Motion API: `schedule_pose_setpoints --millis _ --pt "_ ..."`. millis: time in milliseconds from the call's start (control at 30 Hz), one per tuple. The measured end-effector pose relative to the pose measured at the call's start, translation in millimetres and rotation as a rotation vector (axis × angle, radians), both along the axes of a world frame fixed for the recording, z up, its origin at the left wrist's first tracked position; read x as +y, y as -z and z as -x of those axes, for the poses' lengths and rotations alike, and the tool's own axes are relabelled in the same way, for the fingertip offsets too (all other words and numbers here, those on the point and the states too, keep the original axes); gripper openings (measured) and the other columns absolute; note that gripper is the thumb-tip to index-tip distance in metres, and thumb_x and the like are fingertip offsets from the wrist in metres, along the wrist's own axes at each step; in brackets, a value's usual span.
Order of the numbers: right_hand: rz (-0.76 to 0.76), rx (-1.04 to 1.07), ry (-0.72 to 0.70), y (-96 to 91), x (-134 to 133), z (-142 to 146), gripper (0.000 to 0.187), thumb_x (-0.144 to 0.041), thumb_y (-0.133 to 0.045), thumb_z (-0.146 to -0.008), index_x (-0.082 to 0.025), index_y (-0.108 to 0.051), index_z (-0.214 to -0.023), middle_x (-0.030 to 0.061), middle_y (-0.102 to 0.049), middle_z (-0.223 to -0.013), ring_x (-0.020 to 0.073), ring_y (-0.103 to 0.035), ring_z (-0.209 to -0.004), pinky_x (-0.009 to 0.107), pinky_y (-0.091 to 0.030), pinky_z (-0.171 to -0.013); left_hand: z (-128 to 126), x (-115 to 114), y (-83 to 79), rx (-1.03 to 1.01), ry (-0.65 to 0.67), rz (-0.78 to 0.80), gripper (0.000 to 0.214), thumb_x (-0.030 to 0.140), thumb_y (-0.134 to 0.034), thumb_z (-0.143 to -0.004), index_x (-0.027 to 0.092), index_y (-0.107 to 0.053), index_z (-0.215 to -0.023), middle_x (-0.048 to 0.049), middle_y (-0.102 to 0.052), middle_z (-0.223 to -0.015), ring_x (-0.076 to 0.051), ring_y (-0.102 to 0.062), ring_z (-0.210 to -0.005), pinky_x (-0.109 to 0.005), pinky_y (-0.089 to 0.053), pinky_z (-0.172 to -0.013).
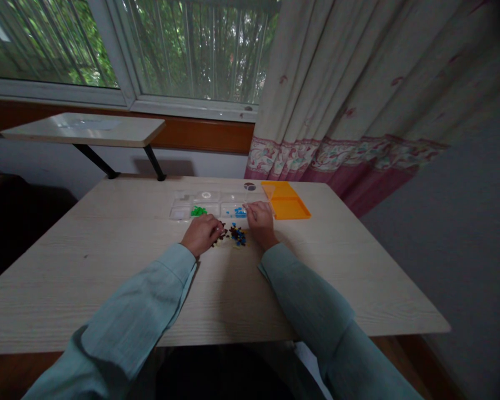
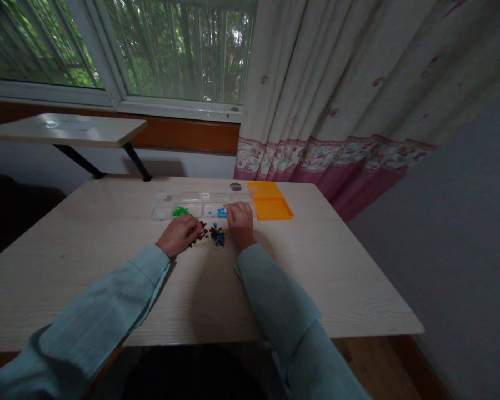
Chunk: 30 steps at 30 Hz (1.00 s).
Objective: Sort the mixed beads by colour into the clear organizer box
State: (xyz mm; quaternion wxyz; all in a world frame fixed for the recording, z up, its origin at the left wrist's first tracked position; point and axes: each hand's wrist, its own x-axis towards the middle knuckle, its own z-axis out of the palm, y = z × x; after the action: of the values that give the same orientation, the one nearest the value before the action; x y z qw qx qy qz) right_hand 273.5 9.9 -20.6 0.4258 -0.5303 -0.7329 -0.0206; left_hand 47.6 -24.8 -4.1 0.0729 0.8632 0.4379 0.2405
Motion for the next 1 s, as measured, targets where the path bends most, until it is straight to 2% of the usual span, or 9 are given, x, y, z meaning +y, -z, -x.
schedule_pose_setpoints --millis 133,233,433,567,800,1000 --pt "-0.005 -0.001 0.001 -1.0 0 0 0.029 -0.030 -0.044 -0.096 -0.021 -0.072 -0.098 0.0064 -0.067 -0.091 0.0209 -0.054 -0.090 0.036 -0.039 -0.086 0 0 0.9 -0.013 -0.015 -0.007 0.020 0.030 -0.051 -0.091 0.018 -0.067 -0.084 -0.0074 -0.061 -0.083 -0.021 -0.054 -0.083 -0.035 -0.041 -0.077" --pt "-0.021 0.000 -0.026 -3.2 -3 2 0.029 -0.029 -0.044 -0.096 -0.021 -0.072 -0.099 0.0062 -0.068 -0.091 0.0206 -0.055 -0.090 0.036 -0.040 -0.086 1 2 3.1 -0.105 -0.043 -0.004 0.024 0.033 -0.049 -0.092 0.017 -0.065 -0.084 -0.0071 -0.060 -0.082 -0.021 -0.054 -0.084 -0.034 -0.042 -0.077" --pt "-0.037 -0.043 -0.220 -13.8 -19 20 0.026 -0.033 -0.049 -0.094 -0.023 -0.073 -0.097 0.0051 -0.069 -0.088 0.0187 -0.056 -0.088 0.034 -0.042 -0.084 1 9 8.4 -0.381 -0.126 0.063 0.025 0.034 -0.048 -0.092 0.017 -0.064 -0.084 -0.0042 -0.058 -0.077 -0.017 -0.052 -0.079 -0.030 -0.042 -0.073" --pt "-0.034 -0.119 -0.292 -18.3 -29 32 0.024 -0.037 -0.053 -0.093 -0.025 -0.073 -0.101 0.0048 -0.069 -0.089 0.0191 -0.054 -0.090 0.034 -0.039 -0.083 -1 10 6.9 -0.486 -0.149 0.122 0.027 0.036 -0.047 -0.091 0.017 -0.063 -0.082 -0.0030 -0.056 -0.075 -0.017 -0.052 -0.077 -0.029 -0.042 -0.071" --pt "-0.018 -0.166 -0.217 -20.2 -36 42 0.024 -0.041 -0.056 -0.091 -0.026 -0.074 -0.098 0.0043 -0.069 -0.085 0.0190 -0.053 -0.090 0.034 -0.034 -0.079 -4 6 3.1 -0.533 -0.137 0.151 0.026 0.036 -0.047 -0.092 0.017 -0.062 -0.081 -0.0028 -0.057 -0.077 -0.017 -0.053 -0.079 -0.029 -0.043 -0.073" --pt "-0.030 -0.187 -0.227 -21.5 -38 44 0.021 -0.036 -0.055 -0.092 -0.026 -0.074 -0.096 0.0027 -0.069 -0.086 0.0185 -0.053 -0.089 0.034 -0.032 -0.080 -4 4 2.2 -0.533 -0.130 0.155 0.027 0.036 -0.048 -0.092 0.017 -0.063 -0.080 -0.0026 -0.058 -0.076 -0.016 -0.053 -0.079 -0.029 -0.043 -0.074"
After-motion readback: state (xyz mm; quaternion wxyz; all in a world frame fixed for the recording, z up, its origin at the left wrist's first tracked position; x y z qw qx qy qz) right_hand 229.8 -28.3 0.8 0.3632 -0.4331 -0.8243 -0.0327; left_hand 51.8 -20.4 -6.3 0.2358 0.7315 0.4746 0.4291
